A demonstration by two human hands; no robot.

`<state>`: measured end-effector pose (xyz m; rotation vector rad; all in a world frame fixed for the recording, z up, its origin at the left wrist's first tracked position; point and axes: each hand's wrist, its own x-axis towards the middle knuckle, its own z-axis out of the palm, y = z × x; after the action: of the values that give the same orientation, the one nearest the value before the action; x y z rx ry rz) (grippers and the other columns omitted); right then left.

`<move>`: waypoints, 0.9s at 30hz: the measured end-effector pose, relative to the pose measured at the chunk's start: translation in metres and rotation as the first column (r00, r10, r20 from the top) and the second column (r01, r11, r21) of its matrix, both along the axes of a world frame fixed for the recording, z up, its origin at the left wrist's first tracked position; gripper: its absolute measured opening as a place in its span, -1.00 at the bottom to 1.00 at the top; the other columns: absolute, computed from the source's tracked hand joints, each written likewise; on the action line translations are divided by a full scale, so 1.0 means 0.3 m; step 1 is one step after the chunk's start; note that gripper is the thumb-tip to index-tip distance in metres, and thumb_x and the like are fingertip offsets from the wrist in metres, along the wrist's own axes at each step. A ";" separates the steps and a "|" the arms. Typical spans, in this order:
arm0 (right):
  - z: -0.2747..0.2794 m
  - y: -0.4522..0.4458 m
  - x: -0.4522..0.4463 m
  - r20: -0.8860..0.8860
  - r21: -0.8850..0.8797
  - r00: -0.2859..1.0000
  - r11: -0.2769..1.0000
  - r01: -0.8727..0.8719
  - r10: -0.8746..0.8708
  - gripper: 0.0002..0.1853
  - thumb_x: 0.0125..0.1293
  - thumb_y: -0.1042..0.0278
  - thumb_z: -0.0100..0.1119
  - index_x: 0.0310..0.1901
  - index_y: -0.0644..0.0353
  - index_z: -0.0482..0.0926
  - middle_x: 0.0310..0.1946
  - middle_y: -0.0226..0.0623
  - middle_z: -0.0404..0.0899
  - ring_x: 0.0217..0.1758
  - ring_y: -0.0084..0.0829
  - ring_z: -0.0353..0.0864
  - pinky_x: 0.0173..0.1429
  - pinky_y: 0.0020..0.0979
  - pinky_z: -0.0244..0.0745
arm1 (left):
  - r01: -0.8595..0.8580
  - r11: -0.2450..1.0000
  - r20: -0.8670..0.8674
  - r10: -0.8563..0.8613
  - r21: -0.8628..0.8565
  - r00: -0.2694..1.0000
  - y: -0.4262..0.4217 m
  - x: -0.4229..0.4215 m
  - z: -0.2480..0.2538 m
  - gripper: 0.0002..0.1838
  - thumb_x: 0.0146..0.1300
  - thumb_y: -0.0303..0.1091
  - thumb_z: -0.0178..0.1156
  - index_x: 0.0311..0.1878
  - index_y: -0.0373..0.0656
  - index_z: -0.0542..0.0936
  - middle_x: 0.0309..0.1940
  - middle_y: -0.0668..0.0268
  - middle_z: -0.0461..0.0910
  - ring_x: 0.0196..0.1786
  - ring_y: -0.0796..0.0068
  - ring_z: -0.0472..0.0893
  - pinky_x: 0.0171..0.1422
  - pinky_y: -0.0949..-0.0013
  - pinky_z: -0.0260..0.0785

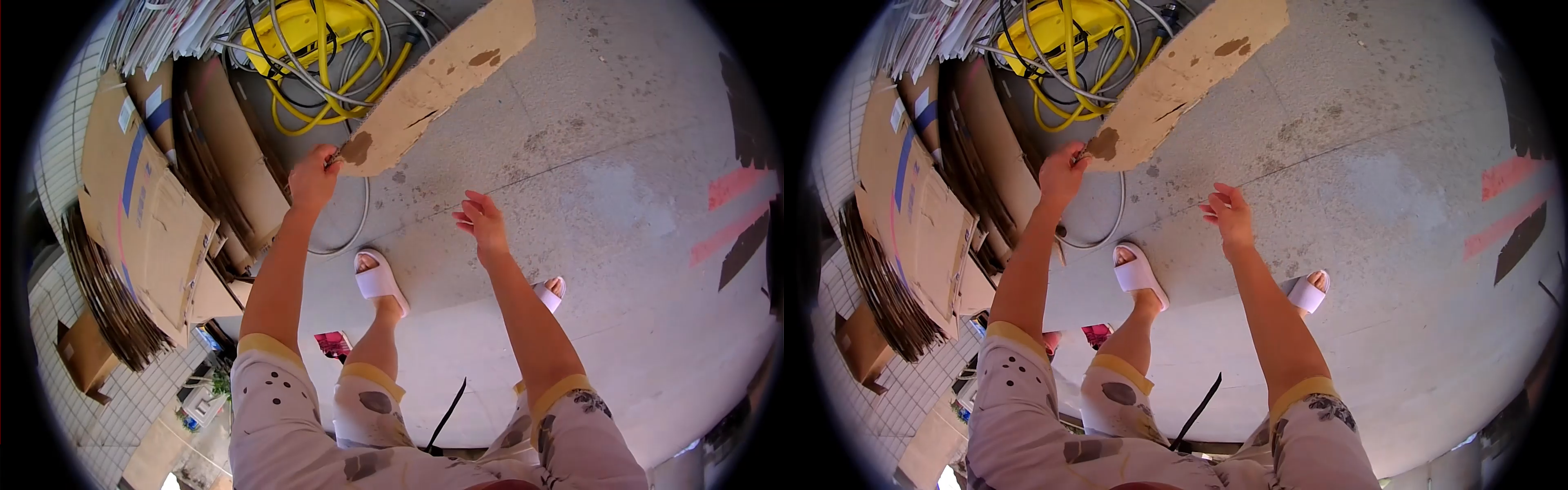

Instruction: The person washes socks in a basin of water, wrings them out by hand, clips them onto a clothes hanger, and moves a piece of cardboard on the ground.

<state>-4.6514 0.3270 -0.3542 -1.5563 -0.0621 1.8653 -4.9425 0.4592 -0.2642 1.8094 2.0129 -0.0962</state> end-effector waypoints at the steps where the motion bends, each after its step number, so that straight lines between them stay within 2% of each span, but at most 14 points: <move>1: 0.005 -0.014 0.007 0.009 -0.019 1.000 1.000 -0.009 0.009 -0.64 0.37 0.39 0.14 0.18 0.16 0.48 -0.05 -0.31 0.57 -0.13 -0.42 0.67 -0.10 -0.42 0.55 | -0.005 1.000 -0.032 0.005 -0.009 0.999 0.026 -0.053 -0.019 -0.72 0.16 -0.27 0.32 -0.07 -0.10 0.61 -0.20 0.22 0.64 -0.18 0.18 0.63 -0.10 0.19 0.45; 4: 0.015 -0.113 0.078 0.038 -0.071 0.998 0.997 -0.041 0.044 -0.69 0.38 0.35 0.12 0.13 0.16 0.52 -0.07 -0.32 0.58 -0.16 -0.42 0.67 -0.11 -0.44 0.55 | -0.037 0.998 -0.101 0.032 -0.049 0.994 0.071 -0.149 -0.088 -0.70 0.16 -0.19 0.32 -0.05 -0.05 0.62 -0.19 0.22 0.67 -0.11 0.15 0.64 -0.04 0.16 0.45; 8: 0.006 -0.282 0.223 0.100 -0.163 0.992 0.985 -0.055 0.072 -0.72 0.40 0.32 0.10 0.09 0.15 0.54 -0.12 -0.32 0.61 -0.17 -0.44 0.67 -0.12 -0.45 0.54 | -0.082 0.987 -0.172 0.057 -0.138 0.983 0.082 -0.146 -0.080 -0.67 0.17 -0.14 0.31 -0.03 -0.02 0.62 -0.20 0.21 0.68 -0.04 0.12 0.63 0.01 0.14 0.45; 11: -0.002 -0.385 0.317 0.144 -0.231 0.986 0.971 -0.055 0.090 -0.74 0.41 0.30 0.09 0.06 0.15 0.56 -0.17 -0.32 0.64 -0.18 -0.45 0.67 -0.13 -0.46 0.54 | -0.118 0.978 -0.250 0.072 -0.173 0.965 0.079 -0.180 -0.105 -0.66 0.18 -0.11 0.29 -0.02 -0.03 0.62 -0.12 0.20 0.65 0.02 0.11 0.61 0.05 0.13 0.45; 15: 0.067 -0.410 0.375 0.182 -0.318 0.980 0.948 -0.023 0.085 -0.77 0.42 0.28 0.07 0.00 0.12 0.60 -0.25 -0.34 0.66 -0.22 -0.49 0.67 -0.17 -0.50 0.54 | -0.158 0.983 -0.273 0.128 -0.094 0.953 0.068 -0.218 -0.149 -0.66 0.16 -0.11 0.30 -0.04 -0.04 0.62 0.00 0.19 0.61 0.08 0.08 0.59 0.10 0.11 0.44; 20: 0.087 -0.405 0.405 0.193 -0.301 0.979 0.954 -0.007 0.068 -0.80 0.42 0.29 0.06 -0.06 0.10 0.63 -0.32 -0.38 0.68 -0.29 -0.50 0.68 -0.23 -0.52 0.54 | -0.246 0.964 -0.263 0.212 -0.104 0.941 0.069 -0.238 -0.177 -0.65 0.15 -0.09 0.31 -0.04 -0.02 0.62 0.04 0.18 0.59 0.08 0.06 0.58 0.12 0.09 0.44; 24: 0.079 -0.403 0.414 0.179 -0.283 0.982 0.959 -0.010 0.063 -0.80 0.42 0.29 0.05 -0.06 0.10 0.64 -0.34 -0.38 0.68 -0.31 -0.49 0.69 -0.26 -0.52 0.55 | -0.251 0.965 -0.315 0.216 -0.073 0.924 0.049 -0.264 -0.188 -0.65 0.16 -0.09 0.30 -0.03 -0.02 0.62 0.04 0.19 0.59 0.10 0.06 0.57 0.13 0.10 0.44; 27: 0.076 -0.400 0.423 0.171 -0.296 0.985 0.955 0.025 0.027 -0.79 0.40 0.35 0.09 -0.05 0.22 0.64 -0.29 -0.26 0.67 -0.28 -0.43 0.68 -0.24 -0.50 0.60 | -0.290 0.952 -0.341 0.242 -0.099 0.909 0.052 -0.288 -0.185 -0.67 0.18 -0.11 0.28 -0.03 0.00 0.62 0.06 0.20 0.57 0.11 0.08 0.57 0.12 0.09 0.45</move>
<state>-4.5245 0.2070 -0.3314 -1.9220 0.1470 1.7976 -5.0288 0.4747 -0.3198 1.4849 2.3911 -0.4771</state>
